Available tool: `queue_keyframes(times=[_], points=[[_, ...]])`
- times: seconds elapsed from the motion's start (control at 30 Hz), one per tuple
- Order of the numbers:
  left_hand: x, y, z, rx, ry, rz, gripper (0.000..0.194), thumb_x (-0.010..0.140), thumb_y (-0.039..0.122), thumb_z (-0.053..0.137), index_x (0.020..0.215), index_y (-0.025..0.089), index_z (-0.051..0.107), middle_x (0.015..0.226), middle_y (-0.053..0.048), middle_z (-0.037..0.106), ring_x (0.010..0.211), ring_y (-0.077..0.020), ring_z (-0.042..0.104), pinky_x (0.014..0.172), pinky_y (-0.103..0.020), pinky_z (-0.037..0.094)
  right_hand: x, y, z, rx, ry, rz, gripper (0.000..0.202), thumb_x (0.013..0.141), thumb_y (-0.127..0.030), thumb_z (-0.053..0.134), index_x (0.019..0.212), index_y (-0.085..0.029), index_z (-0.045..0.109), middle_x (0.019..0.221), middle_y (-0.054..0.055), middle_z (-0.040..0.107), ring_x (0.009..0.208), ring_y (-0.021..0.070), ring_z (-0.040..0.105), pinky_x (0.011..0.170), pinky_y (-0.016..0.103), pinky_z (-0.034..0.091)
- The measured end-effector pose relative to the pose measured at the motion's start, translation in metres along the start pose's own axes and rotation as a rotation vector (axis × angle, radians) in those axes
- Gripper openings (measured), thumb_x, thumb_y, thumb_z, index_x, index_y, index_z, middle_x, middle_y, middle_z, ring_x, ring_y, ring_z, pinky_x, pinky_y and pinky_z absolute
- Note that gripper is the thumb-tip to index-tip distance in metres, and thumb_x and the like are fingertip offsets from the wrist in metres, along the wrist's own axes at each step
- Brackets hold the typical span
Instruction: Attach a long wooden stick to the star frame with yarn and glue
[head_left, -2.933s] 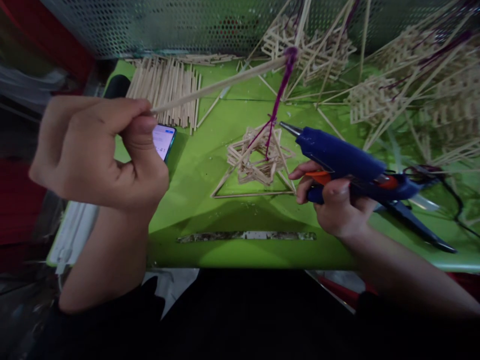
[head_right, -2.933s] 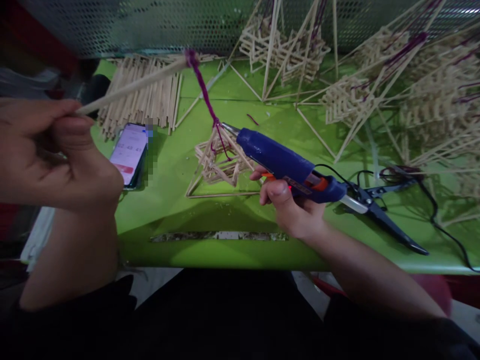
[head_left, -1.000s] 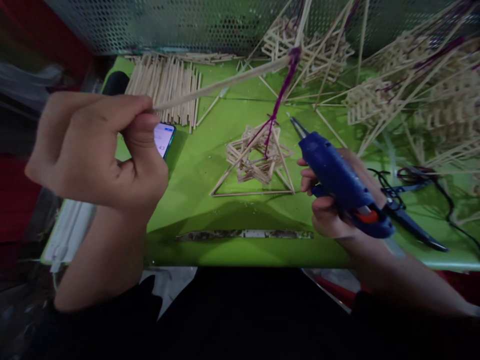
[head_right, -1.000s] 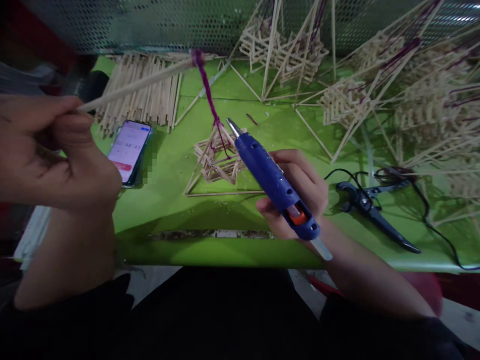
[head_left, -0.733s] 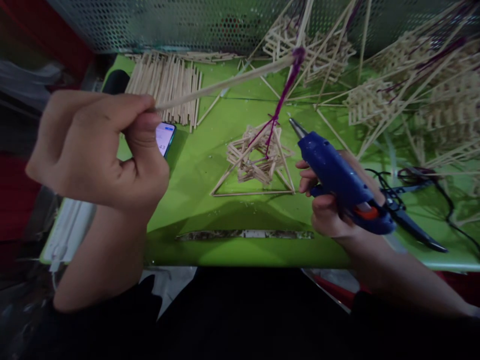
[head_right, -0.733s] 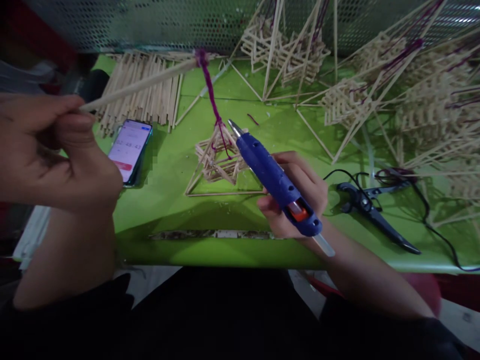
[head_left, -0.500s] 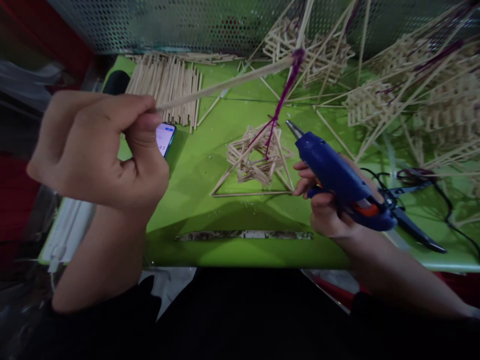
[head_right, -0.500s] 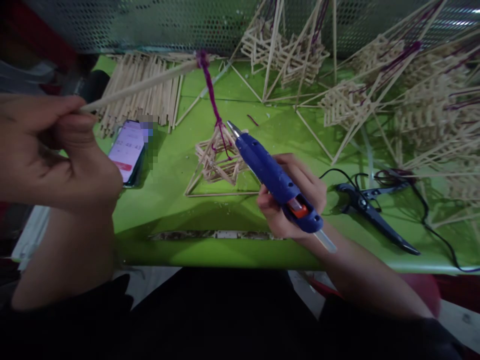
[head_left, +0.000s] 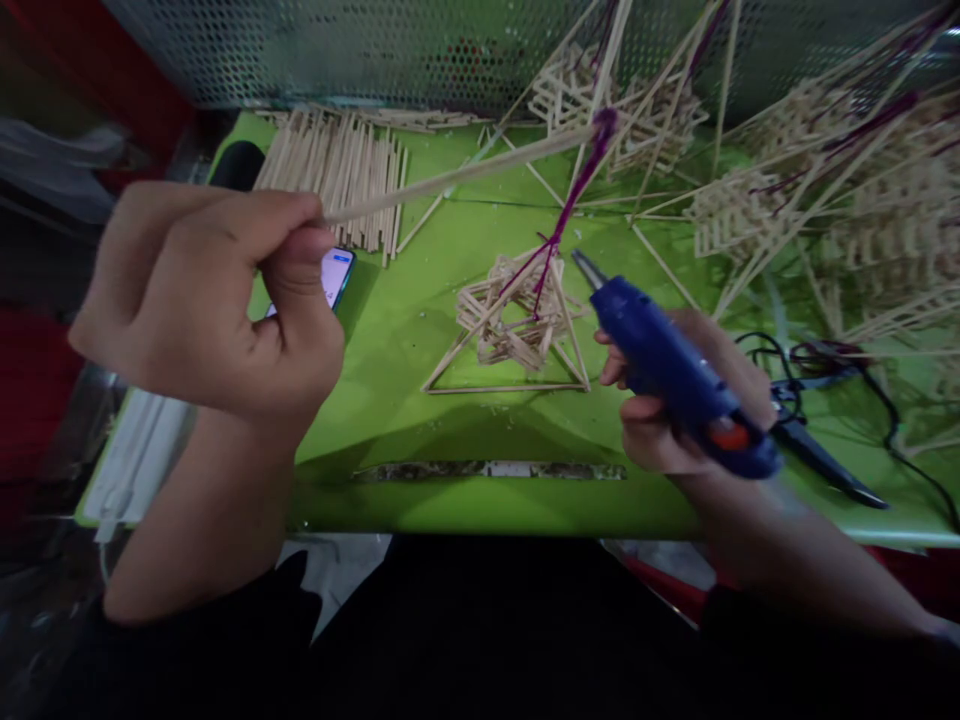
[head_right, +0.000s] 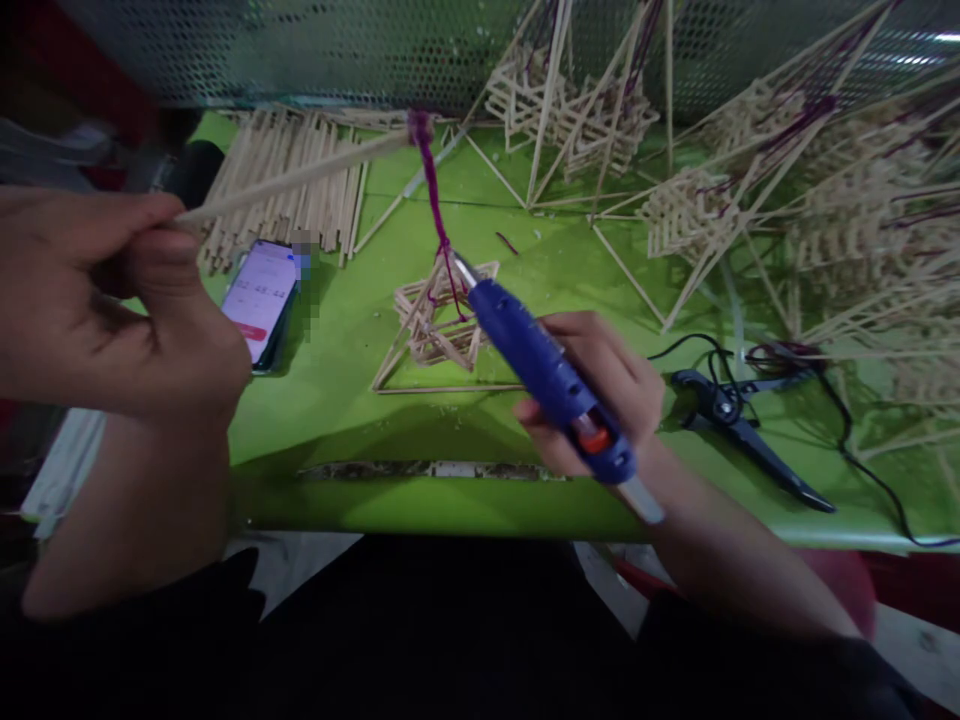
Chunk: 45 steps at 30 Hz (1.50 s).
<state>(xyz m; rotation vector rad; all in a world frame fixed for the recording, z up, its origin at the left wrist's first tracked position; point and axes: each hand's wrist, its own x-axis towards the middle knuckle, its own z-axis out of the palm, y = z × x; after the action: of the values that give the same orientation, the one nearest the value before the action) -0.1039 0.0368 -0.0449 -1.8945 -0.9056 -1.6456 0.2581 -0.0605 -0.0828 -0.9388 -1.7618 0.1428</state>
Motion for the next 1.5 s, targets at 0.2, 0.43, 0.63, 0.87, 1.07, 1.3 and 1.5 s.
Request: queue_keyframes(times=[0.2, 0.43, 0.63, 0.87, 1.07, 1.3, 1.5], points=[[-0.001, -0.006, 0.002, -0.038, 0.034, 0.035, 0.052, 0.114, 0.058, 0.067, 0.115, 0.015, 0.096, 0.091, -0.011, 0.083, 0.087, -0.0257, 0.080, 0.081, -0.040, 0.055, 0.010, -0.026, -0.003, -0.344, -0.101, -0.218, 0.020, 0.113, -0.045, 0.078, 0.116, -0.026, 0.073, 0.115, 0.011, 0.085, 0.090, 0.0255, 0.082, 0.065, 0.037, 0.065], [-0.009, -0.010, 0.003, 0.015, 0.051, 0.031, 0.060, 0.116, 0.062, 0.059, 0.117, 0.013, 0.094, 0.096, -0.012, 0.082, 0.089, -0.0254, 0.077, 0.088, -0.044, 0.053, 0.017, -0.031, 0.001, -0.400, -0.062, -0.249, 0.026, 0.112, -0.045, 0.077, 0.105, -0.023, 0.067, 0.101, 0.007, 0.077, 0.077, 0.0181, 0.073, 0.059, 0.032, 0.056], [-0.015, -0.010, 0.003, 0.048, -0.006, -0.070, 0.065, 0.116, 0.067, 0.054, 0.116, 0.015, 0.093, 0.099, -0.012, 0.080, 0.092, -0.0264, 0.075, 0.100, -0.051, 0.054, 0.019, -0.030, 0.004, -0.409, -0.049, -0.250, 0.034, 0.115, -0.048, 0.075, 0.098, -0.023, 0.061, 0.096, 0.006, 0.073, 0.074, 0.0152, 0.067, 0.057, 0.030, 0.051], [-0.001, -0.003, -0.004, 0.047, 0.022, -0.046, 0.063, 0.111, 0.066, 0.059, 0.107, 0.016, 0.096, 0.089, -0.012, 0.082, 0.084, -0.0292, 0.080, 0.081, -0.047, 0.059, 0.011, -0.026, 0.004, -0.430, -0.031, -0.226, 0.030, 0.108, -0.041, 0.083, 0.098, -0.023, 0.061, 0.096, 0.005, 0.074, 0.074, 0.0149, 0.066, 0.058, 0.030, 0.049], [0.002, -0.005, -0.007, 0.003, -0.027, -0.028, 0.043, 0.110, 0.050, 0.068, 0.113, 0.020, 0.097, 0.090, -0.012, 0.086, 0.084, -0.0312, 0.083, 0.079, -0.047, 0.059, 0.012, -0.025, 0.003, -0.425, -0.036, -0.230, 0.032, 0.104, -0.039, 0.087, 0.099, -0.022, 0.061, 0.096, 0.004, 0.072, 0.073, 0.0128, 0.065, 0.057, 0.028, 0.047], [-0.004, -0.009, 0.006, 0.008, 0.074, -0.003, 0.064, 0.111, 0.068, 0.058, 0.105, 0.015, 0.093, 0.083, -0.009, 0.074, 0.082, -0.0243, 0.075, 0.083, -0.044, 0.055, 0.012, -0.028, 0.004, -0.429, -0.041, -0.209, 0.030, 0.105, -0.037, 0.084, 0.097, -0.023, 0.059, 0.095, 0.003, 0.071, 0.072, 0.0130, 0.062, 0.056, 0.029, 0.047], [-0.011, -0.017, 0.002, 0.093, 0.046, -0.034, 0.081, 0.112, 0.081, 0.045, 0.108, 0.016, 0.092, 0.085, -0.007, 0.073, 0.084, -0.0233, 0.074, 0.092, -0.048, 0.055, 0.015, -0.028, 0.006, -0.408, -0.027, -0.233, 0.035, 0.109, -0.040, 0.079, 0.093, -0.025, 0.052, 0.087, 0.001, 0.065, 0.072, 0.0135, 0.064, 0.055, 0.030, 0.044]])
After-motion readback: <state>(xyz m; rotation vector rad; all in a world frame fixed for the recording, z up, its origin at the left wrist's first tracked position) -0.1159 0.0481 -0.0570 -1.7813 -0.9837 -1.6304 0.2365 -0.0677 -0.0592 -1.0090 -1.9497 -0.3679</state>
